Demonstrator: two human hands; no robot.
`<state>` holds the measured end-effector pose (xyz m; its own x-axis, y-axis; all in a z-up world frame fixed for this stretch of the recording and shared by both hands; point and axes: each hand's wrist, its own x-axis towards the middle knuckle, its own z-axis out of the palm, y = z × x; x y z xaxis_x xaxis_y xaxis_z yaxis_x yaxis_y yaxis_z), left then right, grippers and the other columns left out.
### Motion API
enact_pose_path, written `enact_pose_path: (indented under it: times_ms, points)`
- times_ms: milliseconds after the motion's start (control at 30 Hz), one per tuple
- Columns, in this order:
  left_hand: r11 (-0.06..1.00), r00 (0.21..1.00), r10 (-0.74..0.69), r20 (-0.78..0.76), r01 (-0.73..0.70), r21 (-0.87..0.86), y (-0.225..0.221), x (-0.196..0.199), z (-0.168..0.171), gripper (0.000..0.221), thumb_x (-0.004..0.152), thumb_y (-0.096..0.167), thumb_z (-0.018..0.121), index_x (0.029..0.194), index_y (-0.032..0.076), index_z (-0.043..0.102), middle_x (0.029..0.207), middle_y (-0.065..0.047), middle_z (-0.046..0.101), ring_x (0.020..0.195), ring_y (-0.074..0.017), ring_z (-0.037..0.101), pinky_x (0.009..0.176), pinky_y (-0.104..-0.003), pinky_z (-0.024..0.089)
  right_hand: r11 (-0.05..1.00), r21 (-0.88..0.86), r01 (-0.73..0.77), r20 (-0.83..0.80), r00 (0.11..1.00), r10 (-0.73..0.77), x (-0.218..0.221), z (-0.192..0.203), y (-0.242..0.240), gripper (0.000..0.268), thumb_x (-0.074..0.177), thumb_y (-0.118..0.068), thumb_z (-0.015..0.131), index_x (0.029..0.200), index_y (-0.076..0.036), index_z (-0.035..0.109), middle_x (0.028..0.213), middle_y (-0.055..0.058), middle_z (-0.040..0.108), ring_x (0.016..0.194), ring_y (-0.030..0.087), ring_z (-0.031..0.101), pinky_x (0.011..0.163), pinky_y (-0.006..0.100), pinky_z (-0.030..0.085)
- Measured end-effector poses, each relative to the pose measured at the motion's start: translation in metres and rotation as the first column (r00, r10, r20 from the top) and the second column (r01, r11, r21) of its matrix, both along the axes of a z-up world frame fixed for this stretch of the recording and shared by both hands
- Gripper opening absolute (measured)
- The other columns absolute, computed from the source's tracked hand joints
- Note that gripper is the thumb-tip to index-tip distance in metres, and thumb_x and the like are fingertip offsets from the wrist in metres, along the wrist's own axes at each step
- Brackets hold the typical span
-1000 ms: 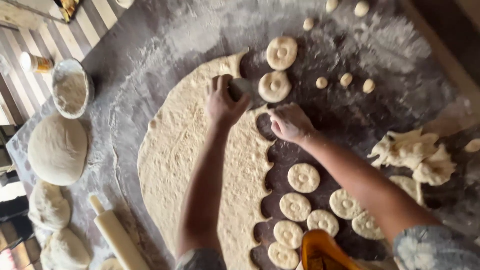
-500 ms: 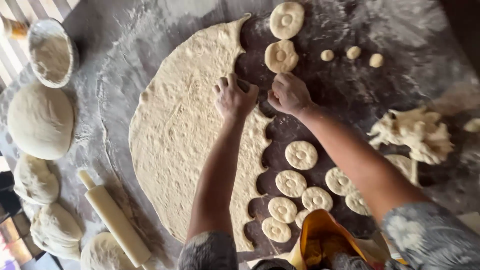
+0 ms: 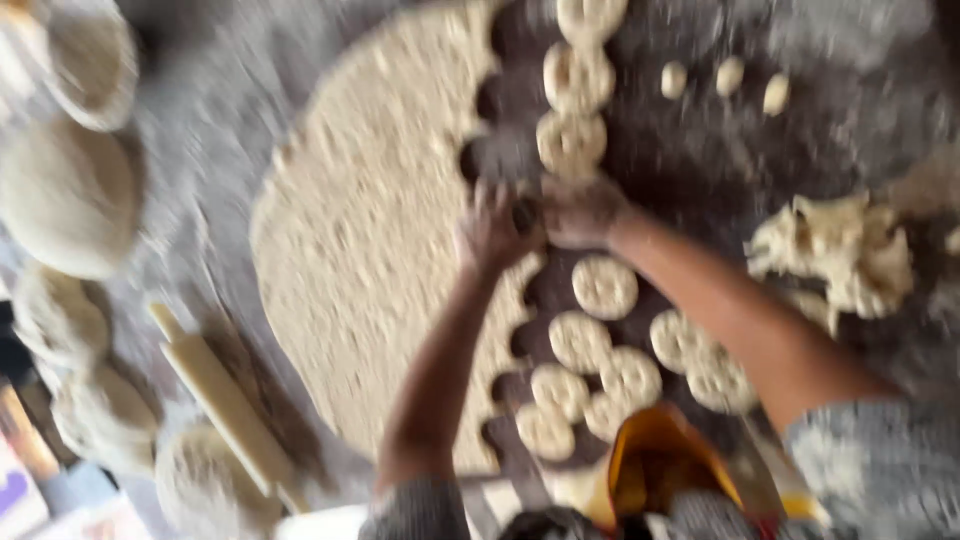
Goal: Rolling out dough on a floured surface and using a circular cutter to create donut shapes with holes.
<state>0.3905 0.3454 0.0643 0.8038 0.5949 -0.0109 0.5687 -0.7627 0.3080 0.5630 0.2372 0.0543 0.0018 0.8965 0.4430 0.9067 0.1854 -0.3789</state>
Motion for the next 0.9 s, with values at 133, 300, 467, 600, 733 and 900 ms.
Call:
enact_pose_path:
  times_ms: [133,300,467,600,733,900]
  points:
    - [0.984,0.985,0.174,-0.003,-0.174,0.036,-0.015,0.022,0.051,0.070,0.071,0.050,0.075,0.129,0.016,0.060,0.128,-0.016,0.060,0.116,-0.0387,0.056,0.081,-0.053,0.056,1.000,-0.006,0.014,0.051,0.999,-0.013,0.000,-0.017,-0.005,0.041,0.083,-0.032,0.075,0.118,-0.019,0.058,0.085,0.005,0.060,0.072,0.026,0.065,0.058,0.044,0.052]
    - [0.921,0.918,0.378,-0.118,-0.386,-0.049,-0.020,0.024,0.065,0.072,0.070,0.053,0.077,0.125,0.013,0.057,0.126,-0.017,0.056,0.118,-0.0396,0.052,0.091,-0.054,0.052,0.998,-0.063,0.030,-0.050,0.998,-0.034,-0.003,-0.045,-0.041,0.029,0.091,-0.028,0.076,0.092,-0.016,0.049,0.082,0.005,0.060,0.062,0.020,0.063,0.054,0.037,0.055]
    - [0.934,0.928,0.340,0.153,-0.314,-0.171,-0.024,-0.030,0.119,0.069,0.073,0.050,0.071,0.131,0.015,0.055,0.131,-0.012,0.055,0.117,-0.0344,0.057,0.091,-0.051,0.054,0.998,-0.001,-0.069,-0.132,0.989,0.068,-0.010,-0.060,-0.065,0.039,0.091,-0.010,0.072,0.115,-0.005,0.042,0.109,0.023,0.061,0.059,0.018,0.063,0.044,0.029,0.053]
    - [0.953,0.954,0.256,-0.155,-0.276,-0.127,-0.039,-0.062,0.099,0.065,0.077,0.050,0.072,0.127,0.013,0.056,0.131,-0.016,0.051,0.118,-0.0353,0.054,0.082,-0.050,0.058,0.953,-0.281,-0.110,-0.205,0.977,0.052,-0.051,-0.048,-0.064,0.042,0.092,-0.007,0.070,0.123,-0.003,0.042,0.121,0.031,0.050,0.068,0.023,0.067,0.045,0.029,0.057]
    - [0.999,0.991,-0.001,-0.132,0.006,0.031,-0.053,-0.058,0.063,0.070,0.069,0.048,0.079,0.126,0.012,0.060,0.120,-0.017,0.056,0.112,-0.0417,0.054,0.084,-0.057,0.053,0.963,-0.254,-0.091,-0.256,0.966,0.023,-0.075,0.001,-0.049,0.047,0.082,-0.005,0.070,0.125,0.003,0.051,0.129,0.040,0.050,0.064,0.029,0.070,0.047,0.033,0.061]
    - [0.953,0.953,0.302,-0.035,-0.302,-0.015,-0.060,-0.064,0.035,0.053,0.075,0.049,0.077,0.113,0.015,0.063,0.120,-0.013,0.060,0.120,-0.0408,0.054,0.089,-0.058,0.052,0.903,-0.424,0.068,-0.081,0.990,-0.113,-0.085,0.027,-0.054,0.016,0.093,-0.018,0.071,0.099,-0.005,0.065,0.098,0.014,0.065,0.081,0.029,0.073,0.068,0.040,0.061]
